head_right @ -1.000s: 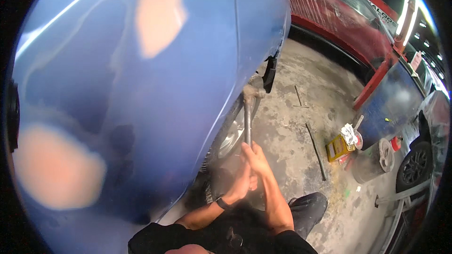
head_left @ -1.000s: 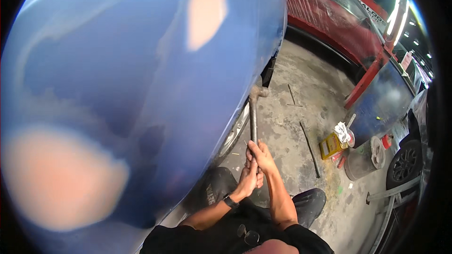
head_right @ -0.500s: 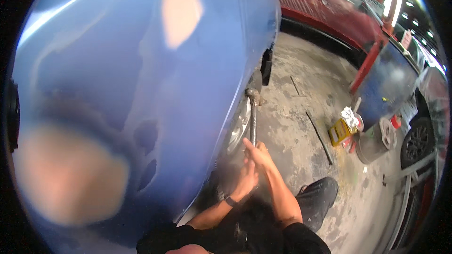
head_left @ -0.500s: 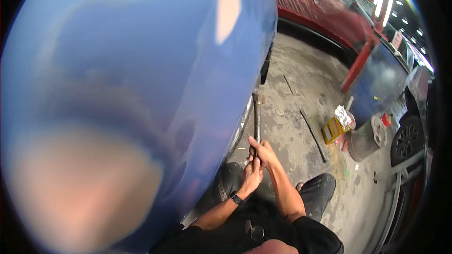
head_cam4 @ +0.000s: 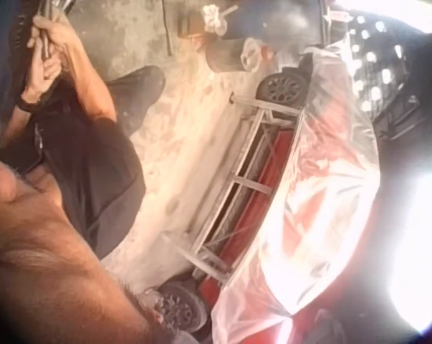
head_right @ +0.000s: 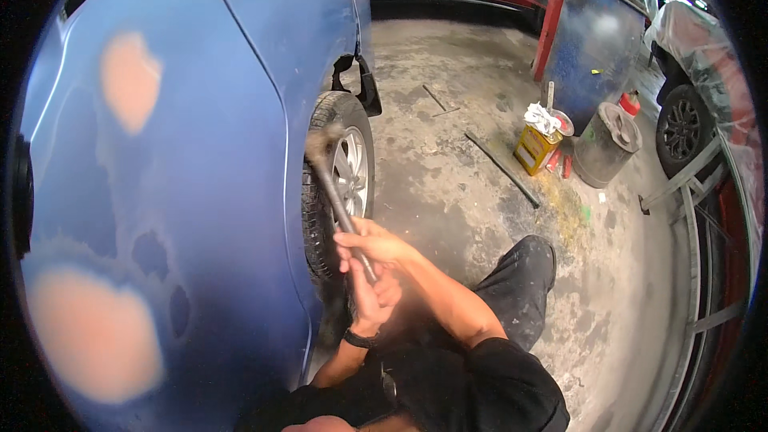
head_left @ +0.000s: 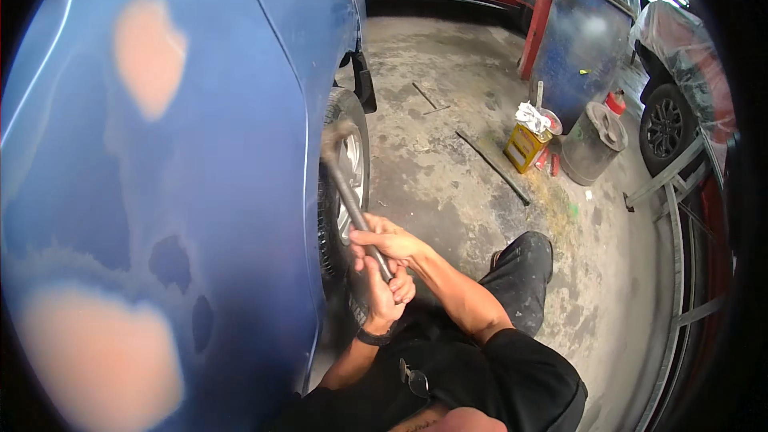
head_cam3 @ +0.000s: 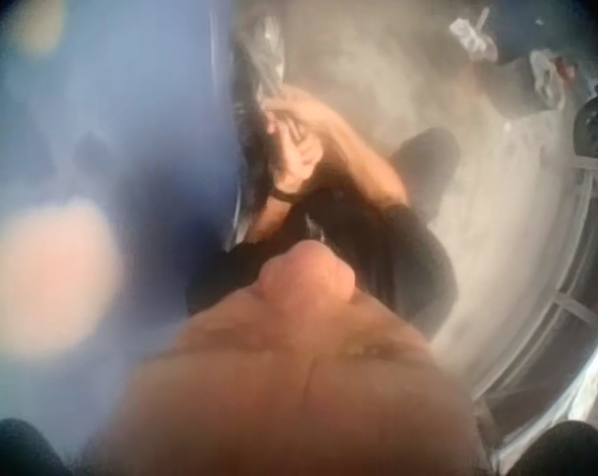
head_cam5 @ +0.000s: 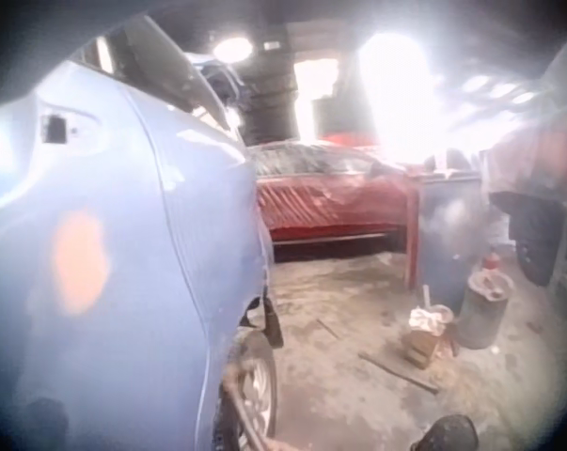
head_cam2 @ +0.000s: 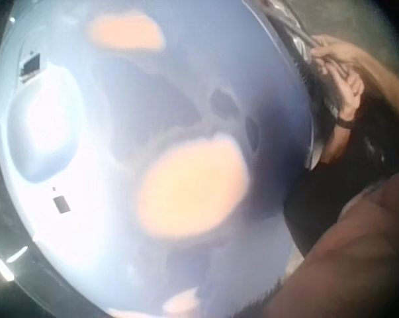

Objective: The person uses a metal bar and a hammer to pound out a dent in the rear quarter panel of a blue car, then checks the surface by hand.

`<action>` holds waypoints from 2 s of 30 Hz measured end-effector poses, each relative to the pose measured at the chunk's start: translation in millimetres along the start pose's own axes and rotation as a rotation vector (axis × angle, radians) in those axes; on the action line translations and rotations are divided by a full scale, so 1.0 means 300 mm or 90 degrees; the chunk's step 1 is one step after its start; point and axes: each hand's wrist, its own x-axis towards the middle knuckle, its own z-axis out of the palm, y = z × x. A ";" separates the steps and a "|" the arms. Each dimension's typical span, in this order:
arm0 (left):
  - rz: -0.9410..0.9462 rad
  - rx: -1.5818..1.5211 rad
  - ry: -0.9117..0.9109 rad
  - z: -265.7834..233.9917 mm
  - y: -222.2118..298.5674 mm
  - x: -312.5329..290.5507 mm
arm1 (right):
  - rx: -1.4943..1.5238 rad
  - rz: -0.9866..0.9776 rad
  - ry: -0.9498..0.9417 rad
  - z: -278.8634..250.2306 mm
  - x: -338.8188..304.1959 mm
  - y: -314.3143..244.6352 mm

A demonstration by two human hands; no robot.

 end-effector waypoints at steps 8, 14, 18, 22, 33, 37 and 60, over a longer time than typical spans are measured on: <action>0.008 -0.129 -0.100 -0.053 0.051 -0.042 | -0.023 0.153 -0.102 0.001 0.103 0.071; 0.065 0.153 0.284 -0.060 0.061 -0.056 | -0.164 0.043 -0.026 0.041 0.075 0.113; 0.066 0.126 0.292 -0.067 0.032 -0.056 | -0.023 0.041 -0.080 0.012 0.061 0.191; 0.119 0.135 0.360 0.006 -0.022 -0.055 | 0.099 0.142 -0.161 -0.048 0.037 0.195; 0.147 0.118 0.445 0.095 -0.088 0.038 | -0.068 0.109 -0.134 -0.120 0.059 0.174; 0.178 0.092 0.478 0.131 -0.129 0.072 | -0.090 0.091 -0.123 -0.139 0.052 0.168; 0.115 -0.014 0.221 -0.062 -0.127 0.037 | -0.253 0.042 -0.064 -0.111 0.054 0.205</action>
